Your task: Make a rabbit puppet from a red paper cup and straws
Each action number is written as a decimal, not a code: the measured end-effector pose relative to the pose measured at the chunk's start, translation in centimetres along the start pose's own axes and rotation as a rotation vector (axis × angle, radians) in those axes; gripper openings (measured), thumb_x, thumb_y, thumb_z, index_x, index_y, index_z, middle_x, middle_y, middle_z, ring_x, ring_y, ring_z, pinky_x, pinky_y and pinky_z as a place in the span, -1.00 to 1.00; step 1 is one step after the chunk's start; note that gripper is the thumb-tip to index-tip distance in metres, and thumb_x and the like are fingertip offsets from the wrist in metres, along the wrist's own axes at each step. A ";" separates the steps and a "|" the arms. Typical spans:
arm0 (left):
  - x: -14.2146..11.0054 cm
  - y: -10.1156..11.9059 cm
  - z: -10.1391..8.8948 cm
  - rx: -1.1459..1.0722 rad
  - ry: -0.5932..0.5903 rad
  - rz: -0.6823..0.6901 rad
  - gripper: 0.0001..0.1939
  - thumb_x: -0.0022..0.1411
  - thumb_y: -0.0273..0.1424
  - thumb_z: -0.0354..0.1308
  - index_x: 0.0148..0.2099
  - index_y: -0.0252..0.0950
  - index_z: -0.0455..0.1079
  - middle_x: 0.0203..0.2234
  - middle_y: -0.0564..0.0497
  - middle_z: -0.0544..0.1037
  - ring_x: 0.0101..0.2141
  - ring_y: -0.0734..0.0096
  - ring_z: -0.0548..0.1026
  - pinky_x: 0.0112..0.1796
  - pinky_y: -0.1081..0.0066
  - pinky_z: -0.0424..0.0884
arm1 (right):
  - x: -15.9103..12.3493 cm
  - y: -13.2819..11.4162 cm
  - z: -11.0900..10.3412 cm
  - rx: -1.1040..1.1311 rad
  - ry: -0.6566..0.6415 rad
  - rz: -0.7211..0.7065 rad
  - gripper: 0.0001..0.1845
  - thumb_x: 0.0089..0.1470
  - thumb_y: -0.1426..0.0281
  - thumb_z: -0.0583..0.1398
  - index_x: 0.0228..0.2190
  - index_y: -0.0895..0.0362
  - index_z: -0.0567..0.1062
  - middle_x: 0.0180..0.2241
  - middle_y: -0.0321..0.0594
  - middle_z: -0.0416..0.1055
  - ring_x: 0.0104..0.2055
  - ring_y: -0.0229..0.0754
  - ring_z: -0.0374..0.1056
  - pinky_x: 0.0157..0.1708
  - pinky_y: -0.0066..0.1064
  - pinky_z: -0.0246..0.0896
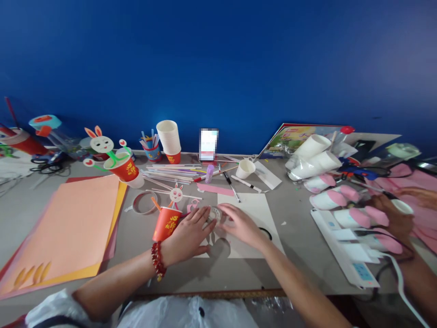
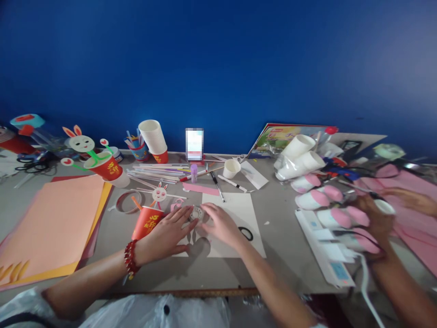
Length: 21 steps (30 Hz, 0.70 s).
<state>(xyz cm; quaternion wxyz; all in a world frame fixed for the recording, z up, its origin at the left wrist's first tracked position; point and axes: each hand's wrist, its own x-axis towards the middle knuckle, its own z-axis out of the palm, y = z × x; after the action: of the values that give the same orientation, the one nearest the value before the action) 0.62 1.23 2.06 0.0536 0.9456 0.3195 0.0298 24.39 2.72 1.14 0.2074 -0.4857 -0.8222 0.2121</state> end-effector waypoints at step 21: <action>0.1 0.1 -1.2 0.038 -0.046 0.006 -0.12 0.15 0.12 0.14 0.35 -0.28 0.08 0.32 -0.39 0.12 0.32 -0.14 0.08 0.26 -0.20 -0.21 | 6.2 3.5 -3.6 -0.366 0.064 0.298 -0.82 0.32 0.32 0.03 -0.18 0.10 0.39 -0.28 -0.16 0.56 -0.25 -0.11 0.50 -0.35 -0.43 0.25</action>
<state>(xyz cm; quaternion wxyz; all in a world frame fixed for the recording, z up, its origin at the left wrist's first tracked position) 0.63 1.35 3.27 0.0430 0.9479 0.3157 0.0024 26.11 10.24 3.06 0.1085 -0.6377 -0.7592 0.0721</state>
